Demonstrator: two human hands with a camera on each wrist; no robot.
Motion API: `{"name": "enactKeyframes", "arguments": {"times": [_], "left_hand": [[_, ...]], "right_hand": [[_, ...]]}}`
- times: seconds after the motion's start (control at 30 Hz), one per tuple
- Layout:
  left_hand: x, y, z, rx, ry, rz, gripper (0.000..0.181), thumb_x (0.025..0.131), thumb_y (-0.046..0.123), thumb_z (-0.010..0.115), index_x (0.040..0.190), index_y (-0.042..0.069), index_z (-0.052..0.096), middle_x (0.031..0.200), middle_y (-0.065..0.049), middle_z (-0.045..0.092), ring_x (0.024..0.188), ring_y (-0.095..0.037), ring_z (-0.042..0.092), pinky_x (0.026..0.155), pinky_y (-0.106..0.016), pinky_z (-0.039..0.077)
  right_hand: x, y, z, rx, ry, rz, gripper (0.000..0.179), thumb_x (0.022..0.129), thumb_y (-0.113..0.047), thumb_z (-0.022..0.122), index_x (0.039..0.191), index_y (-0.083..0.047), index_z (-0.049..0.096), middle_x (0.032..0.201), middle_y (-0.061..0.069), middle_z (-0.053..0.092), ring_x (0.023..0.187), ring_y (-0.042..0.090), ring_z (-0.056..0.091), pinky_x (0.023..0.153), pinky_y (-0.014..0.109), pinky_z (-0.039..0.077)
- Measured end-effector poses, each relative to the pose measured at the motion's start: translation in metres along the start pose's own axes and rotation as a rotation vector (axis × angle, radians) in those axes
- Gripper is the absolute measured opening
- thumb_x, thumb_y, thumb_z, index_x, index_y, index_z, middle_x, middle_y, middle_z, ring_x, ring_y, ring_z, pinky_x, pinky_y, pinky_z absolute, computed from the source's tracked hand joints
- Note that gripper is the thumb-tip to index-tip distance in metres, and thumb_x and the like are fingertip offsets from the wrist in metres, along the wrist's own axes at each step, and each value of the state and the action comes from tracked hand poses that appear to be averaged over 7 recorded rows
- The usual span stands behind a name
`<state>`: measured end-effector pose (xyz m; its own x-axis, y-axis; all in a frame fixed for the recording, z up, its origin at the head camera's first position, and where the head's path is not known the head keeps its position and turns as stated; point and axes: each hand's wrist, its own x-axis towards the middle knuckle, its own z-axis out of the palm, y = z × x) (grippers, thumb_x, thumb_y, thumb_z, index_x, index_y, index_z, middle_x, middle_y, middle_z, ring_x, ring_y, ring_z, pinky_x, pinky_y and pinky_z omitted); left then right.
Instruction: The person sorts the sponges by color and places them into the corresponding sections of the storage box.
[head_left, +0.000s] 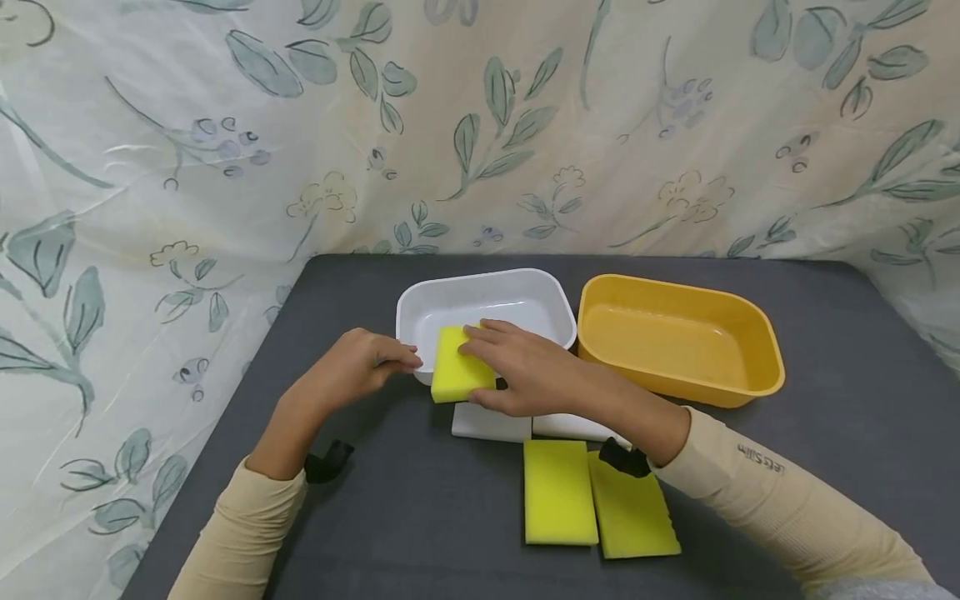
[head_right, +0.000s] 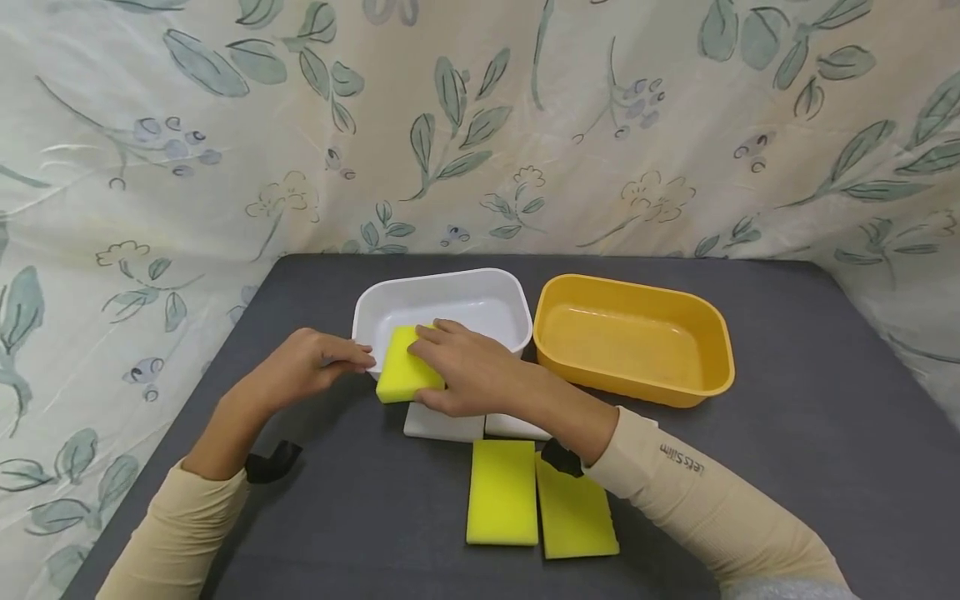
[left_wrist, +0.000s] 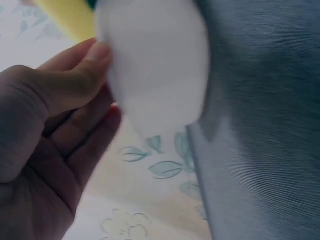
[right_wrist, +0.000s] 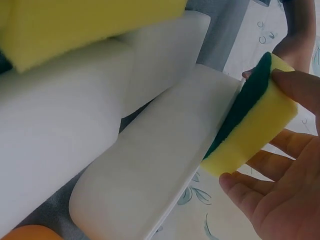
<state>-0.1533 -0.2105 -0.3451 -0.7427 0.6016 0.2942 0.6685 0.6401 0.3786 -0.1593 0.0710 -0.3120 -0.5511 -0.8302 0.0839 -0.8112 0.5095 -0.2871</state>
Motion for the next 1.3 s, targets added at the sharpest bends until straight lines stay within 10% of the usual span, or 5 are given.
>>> {"name": "enactKeyframes", "arguments": {"times": [0.33, 1.3], "left_hand": [[-0.018, -0.011, 0.012, 0.009, 0.145, 0.090, 0.035, 0.078, -0.019, 0.073, 0.105, 0.002, 0.078, 0.105, -0.009, 0.075, 0.106, -0.027, 0.069, 0.089, -0.041, 0.054], [-0.011, -0.010, 0.021, 0.113, 0.170, 0.136, 0.036, 0.080, -0.018, 0.072, 0.109, 0.003, 0.077, 0.111, -0.010, 0.074, 0.109, -0.025, 0.068, 0.089, -0.038, 0.055]], "right_hand": [[0.007, -0.003, 0.002, -0.030, 0.013, -0.046, 0.055, 0.094, -0.032, 0.071, 0.140, -0.003, 0.058, 0.148, 0.016, 0.049, 0.141, 0.033, 0.039, 0.113, 0.044, 0.035], [0.020, -0.001, 0.006, 0.004, 0.190, -0.043, 0.031, 0.092, -0.010, 0.074, 0.123, -0.007, 0.072, 0.115, 0.006, 0.073, 0.107, 0.021, 0.067, 0.094, 0.036, 0.052]]}}
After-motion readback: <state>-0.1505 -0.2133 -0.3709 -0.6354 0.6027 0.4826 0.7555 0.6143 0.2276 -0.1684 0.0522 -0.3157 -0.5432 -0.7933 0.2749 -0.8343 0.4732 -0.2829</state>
